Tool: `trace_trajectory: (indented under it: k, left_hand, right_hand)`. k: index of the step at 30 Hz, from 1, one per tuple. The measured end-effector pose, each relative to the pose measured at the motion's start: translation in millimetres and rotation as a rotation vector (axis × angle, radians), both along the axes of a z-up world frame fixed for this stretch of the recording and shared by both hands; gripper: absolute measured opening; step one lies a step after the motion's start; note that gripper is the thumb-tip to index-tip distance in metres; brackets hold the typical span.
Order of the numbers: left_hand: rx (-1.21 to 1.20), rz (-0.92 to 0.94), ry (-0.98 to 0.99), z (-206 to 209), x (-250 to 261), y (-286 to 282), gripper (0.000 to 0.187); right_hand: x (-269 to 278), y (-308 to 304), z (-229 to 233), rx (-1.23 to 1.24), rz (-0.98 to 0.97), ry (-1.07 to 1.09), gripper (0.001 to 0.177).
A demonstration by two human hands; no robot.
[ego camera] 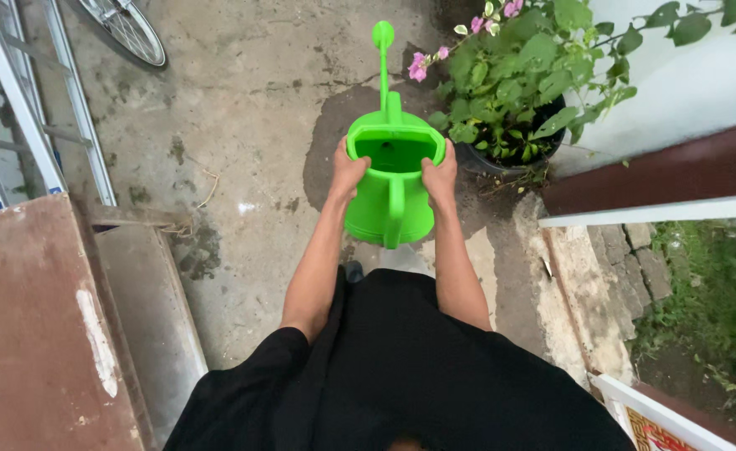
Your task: The person carries a green watering can through an outdoor area and pours water onto several potted plants positioned along a wall and near a gate.
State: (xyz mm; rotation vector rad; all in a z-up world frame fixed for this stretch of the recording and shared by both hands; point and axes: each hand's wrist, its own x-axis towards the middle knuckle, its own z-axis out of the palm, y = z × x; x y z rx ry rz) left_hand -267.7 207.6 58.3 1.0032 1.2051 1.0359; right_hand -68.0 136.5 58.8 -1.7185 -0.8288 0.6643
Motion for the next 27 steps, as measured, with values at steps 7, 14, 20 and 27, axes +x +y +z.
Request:
trace_trajectory:
  k: [7,14,20,27]
  left_hand:
    - [-0.051,0.016,-0.047,-2,7,118,0.063]
    - [-0.013,0.035,-0.052,12,51,301,0.060]
    - [0.073,0.130,-0.160,31,37,421,0.059]
    - [0.073,0.255,-0.063,63,-8,554,0.063]
  right_hand:
    - [5,117,10,0.080,0.060,0.093,0.066]
    - [45,301,31,0.040,0.096,0.124,0.062]
    - [46,445,58,0.083,0.217,0.027,0.064]
    - [1,606,54,0.144,0.279,0.052,0.064]
